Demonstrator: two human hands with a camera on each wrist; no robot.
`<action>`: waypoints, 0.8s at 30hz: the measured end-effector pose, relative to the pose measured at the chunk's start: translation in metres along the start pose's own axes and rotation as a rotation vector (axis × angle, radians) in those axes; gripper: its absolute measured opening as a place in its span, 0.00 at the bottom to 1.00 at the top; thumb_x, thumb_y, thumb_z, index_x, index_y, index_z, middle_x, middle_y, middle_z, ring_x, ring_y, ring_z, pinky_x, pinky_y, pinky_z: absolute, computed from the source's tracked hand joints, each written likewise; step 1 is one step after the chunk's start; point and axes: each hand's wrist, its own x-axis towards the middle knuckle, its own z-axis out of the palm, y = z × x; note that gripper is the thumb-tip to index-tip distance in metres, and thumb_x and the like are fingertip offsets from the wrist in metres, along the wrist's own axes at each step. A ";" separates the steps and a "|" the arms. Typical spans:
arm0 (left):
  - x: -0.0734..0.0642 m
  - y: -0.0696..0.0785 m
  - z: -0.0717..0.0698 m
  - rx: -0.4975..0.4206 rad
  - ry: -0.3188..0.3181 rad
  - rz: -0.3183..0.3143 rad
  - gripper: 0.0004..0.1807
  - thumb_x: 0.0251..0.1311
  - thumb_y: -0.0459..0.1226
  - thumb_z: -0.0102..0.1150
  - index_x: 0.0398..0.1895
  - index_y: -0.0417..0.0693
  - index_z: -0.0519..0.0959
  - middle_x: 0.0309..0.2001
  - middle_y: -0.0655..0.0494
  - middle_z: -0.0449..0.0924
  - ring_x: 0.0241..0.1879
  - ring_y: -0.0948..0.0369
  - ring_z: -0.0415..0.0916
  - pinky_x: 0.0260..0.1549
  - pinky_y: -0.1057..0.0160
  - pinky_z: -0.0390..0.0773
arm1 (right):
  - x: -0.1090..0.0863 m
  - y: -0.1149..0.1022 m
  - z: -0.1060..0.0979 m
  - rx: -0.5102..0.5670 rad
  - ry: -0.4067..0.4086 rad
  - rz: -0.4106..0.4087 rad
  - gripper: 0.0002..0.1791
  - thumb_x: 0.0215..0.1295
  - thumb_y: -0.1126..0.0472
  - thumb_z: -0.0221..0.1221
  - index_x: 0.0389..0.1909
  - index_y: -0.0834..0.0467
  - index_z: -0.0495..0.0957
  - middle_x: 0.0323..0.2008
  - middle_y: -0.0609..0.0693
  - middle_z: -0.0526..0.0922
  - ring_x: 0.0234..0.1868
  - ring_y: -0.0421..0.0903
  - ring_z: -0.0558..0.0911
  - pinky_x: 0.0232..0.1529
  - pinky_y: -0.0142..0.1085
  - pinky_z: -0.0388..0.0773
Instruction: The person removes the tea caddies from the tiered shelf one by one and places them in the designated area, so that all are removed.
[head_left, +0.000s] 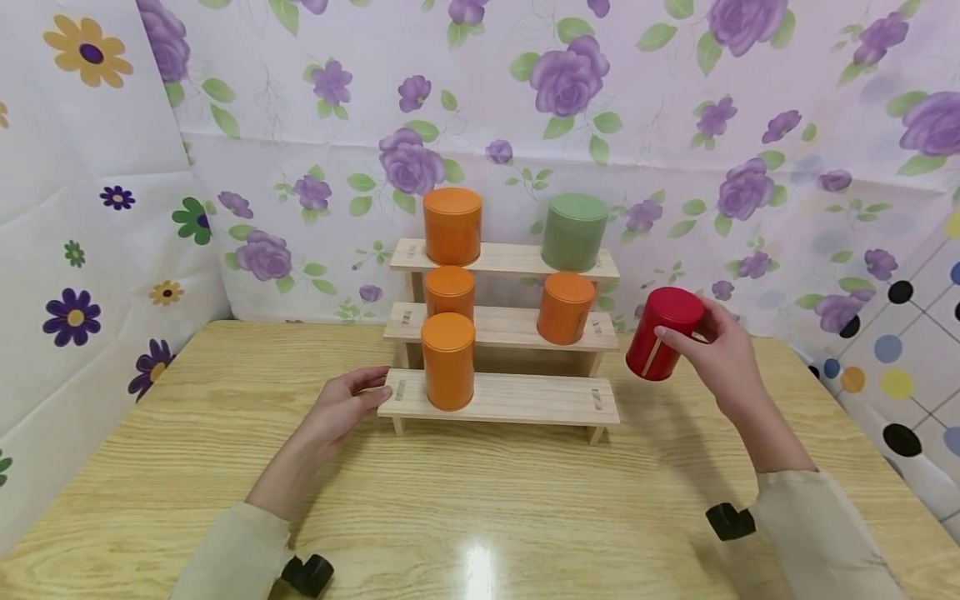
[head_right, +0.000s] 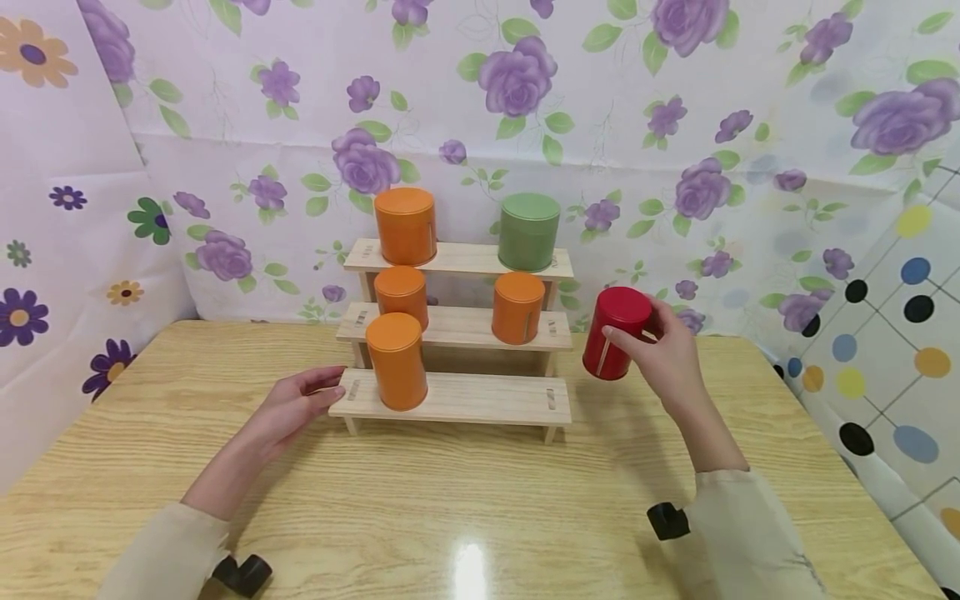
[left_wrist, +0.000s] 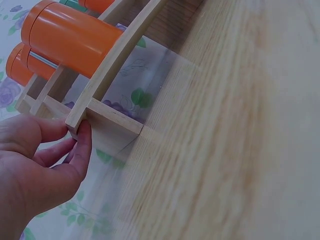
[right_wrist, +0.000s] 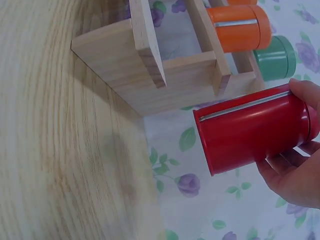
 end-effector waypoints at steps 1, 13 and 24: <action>0.000 0.000 0.000 0.000 -0.001 0.000 0.27 0.69 0.31 0.52 0.68 0.28 0.61 0.63 0.34 0.64 0.53 0.56 0.69 0.51 0.66 0.73 | 0.002 0.000 0.000 0.002 -0.002 0.006 0.40 0.65 0.49 0.62 0.72 0.59 0.58 0.60 0.56 0.70 0.57 0.46 0.70 0.49 0.28 0.74; -0.001 0.000 -0.001 0.000 -0.008 0.004 0.27 0.69 0.31 0.51 0.68 0.28 0.60 0.62 0.35 0.64 0.56 0.53 0.68 0.52 0.65 0.73 | 0.028 0.010 0.012 0.008 0.001 0.045 0.41 0.64 0.49 0.63 0.71 0.64 0.57 0.61 0.62 0.69 0.59 0.54 0.69 0.58 0.47 0.71; 0.001 -0.002 -0.002 0.000 -0.004 0.006 0.27 0.69 0.30 0.52 0.68 0.29 0.61 0.62 0.34 0.64 0.55 0.55 0.70 0.50 0.66 0.73 | 0.042 0.021 0.028 -0.001 0.002 0.078 0.45 0.62 0.52 0.65 0.70 0.68 0.54 0.63 0.67 0.67 0.63 0.61 0.68 0.61 0.52 0.67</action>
